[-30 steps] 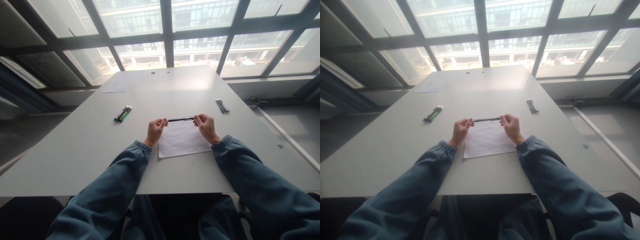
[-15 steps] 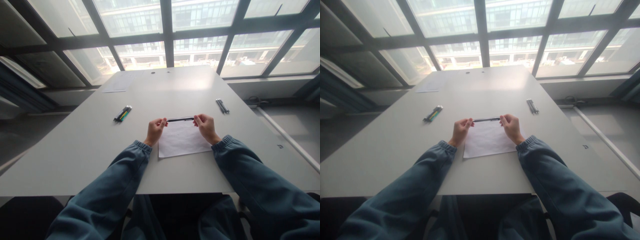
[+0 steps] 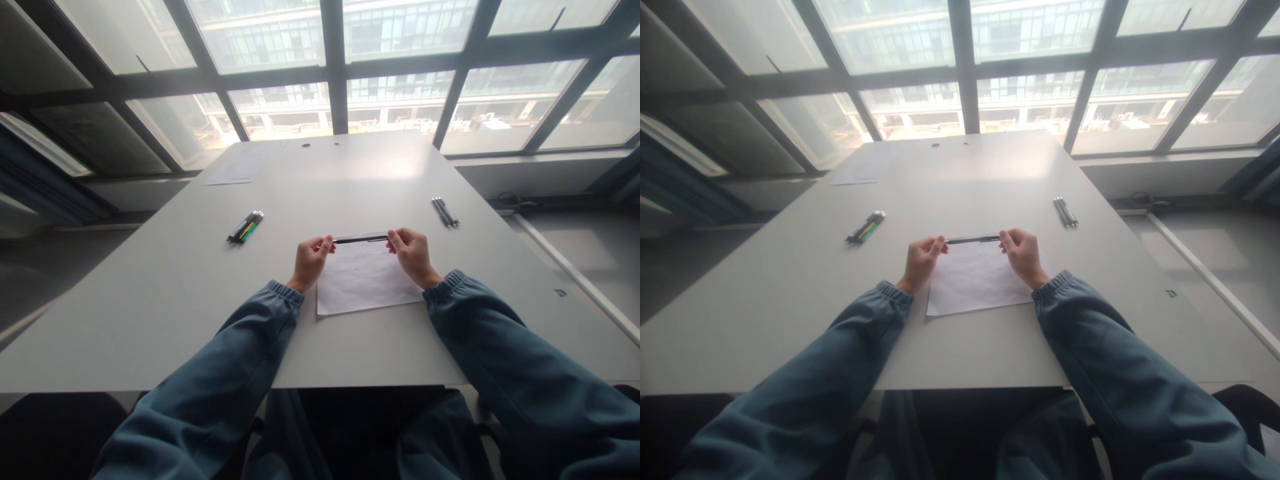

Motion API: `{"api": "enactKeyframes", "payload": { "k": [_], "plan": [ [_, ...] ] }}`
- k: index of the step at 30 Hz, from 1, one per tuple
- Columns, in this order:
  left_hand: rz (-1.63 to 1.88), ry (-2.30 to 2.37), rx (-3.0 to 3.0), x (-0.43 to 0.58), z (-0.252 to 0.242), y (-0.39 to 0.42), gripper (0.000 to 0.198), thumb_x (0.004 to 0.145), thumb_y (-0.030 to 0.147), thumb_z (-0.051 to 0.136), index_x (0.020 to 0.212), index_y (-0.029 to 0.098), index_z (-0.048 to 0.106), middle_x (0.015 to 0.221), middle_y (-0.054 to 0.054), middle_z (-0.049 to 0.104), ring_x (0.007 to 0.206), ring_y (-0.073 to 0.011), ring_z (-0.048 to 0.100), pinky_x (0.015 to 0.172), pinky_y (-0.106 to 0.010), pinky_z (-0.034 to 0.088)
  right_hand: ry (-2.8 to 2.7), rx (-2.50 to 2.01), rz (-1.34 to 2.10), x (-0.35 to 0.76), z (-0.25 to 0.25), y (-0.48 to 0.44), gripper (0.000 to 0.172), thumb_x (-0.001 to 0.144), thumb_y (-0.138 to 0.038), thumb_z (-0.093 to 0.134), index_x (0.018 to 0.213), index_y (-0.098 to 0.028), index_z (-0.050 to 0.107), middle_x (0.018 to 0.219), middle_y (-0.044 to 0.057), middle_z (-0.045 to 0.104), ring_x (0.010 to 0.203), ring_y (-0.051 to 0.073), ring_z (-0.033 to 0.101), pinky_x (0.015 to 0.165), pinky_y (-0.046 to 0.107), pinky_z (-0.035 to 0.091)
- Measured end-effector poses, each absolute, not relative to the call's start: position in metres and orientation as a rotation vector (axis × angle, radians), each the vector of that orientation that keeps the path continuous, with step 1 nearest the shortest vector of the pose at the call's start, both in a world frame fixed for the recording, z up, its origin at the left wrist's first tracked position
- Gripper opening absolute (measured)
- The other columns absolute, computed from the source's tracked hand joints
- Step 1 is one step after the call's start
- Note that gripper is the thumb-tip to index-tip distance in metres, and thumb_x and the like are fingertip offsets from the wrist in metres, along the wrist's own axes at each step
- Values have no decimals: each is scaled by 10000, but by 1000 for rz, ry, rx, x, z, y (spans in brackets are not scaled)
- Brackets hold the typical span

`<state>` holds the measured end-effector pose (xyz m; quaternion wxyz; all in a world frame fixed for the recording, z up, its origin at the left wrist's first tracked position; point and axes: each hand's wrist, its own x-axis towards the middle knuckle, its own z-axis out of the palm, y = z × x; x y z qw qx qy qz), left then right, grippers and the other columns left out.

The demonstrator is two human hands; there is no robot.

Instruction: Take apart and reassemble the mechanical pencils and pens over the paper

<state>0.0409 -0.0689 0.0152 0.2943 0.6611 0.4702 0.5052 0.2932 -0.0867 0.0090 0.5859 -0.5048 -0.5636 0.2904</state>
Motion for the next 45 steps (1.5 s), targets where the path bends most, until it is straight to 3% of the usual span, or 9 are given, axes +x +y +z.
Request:
{"api": "enactKeyframes", "payload": {
  "k": [18, 45],
  "plan": [
    [1345, 1249, 1764, 42, 19, -71, 419, 951, 424, 584, 651, 160, 710, 670, -58, 731, 638, -159, 682, 636, -259, 501, -1313, -1168, 691, 293, 9, -87, 473, 891, -586, 640, 644, -182, 646, 576, 24, 635, 515, 135, 571, 521, 263, 451],
    [1338, 1221, 1756, 41, 17, -70, 450, 958, 448, 565, 629, 166, 688, 639, -53, 704, 612, -151, 657, 615, -257, 486, -1299, -1159, 734, 293, 7, -86, 473, 891, -569, 648, 623, -180, 632, 557, 17, 611, 507, 126, 556, 499, 253, 428]
  ]
}}
